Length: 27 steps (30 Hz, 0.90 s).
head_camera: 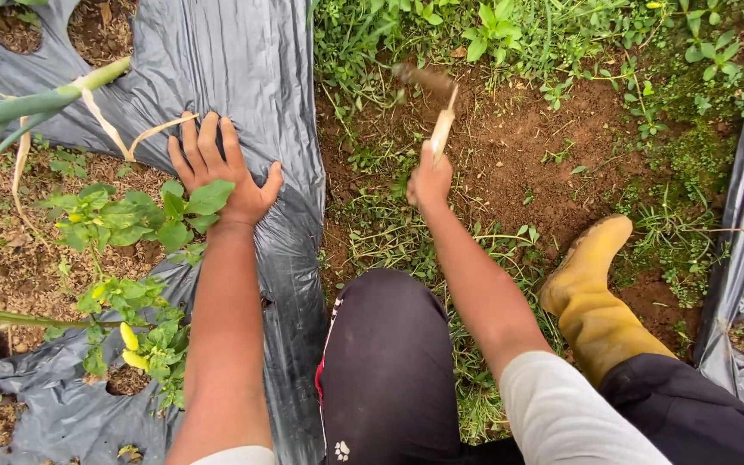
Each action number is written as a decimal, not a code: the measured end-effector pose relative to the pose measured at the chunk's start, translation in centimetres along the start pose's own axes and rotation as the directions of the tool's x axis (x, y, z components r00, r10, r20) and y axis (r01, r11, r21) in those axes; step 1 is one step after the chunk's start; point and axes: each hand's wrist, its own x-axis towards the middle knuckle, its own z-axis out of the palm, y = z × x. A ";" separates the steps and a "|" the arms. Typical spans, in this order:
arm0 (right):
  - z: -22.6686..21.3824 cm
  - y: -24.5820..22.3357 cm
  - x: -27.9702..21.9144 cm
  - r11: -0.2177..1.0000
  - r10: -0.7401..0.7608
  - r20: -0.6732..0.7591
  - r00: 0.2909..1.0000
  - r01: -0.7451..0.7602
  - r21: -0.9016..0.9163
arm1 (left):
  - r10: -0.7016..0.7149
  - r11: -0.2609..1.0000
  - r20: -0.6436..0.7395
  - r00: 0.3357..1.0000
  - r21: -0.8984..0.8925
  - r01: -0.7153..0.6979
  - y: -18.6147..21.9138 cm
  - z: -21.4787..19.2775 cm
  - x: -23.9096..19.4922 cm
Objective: Using a hand hoe to remove weeds from a soil bed between rows of plastic mulch.
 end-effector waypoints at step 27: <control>2.4 0.2 -1.3 0.979 0.203 0.207 0.957 -0.203 -0.024 | -0.056 0.996 0.194 0.979 -0.061 0.069 0.1 -0.8 -0.1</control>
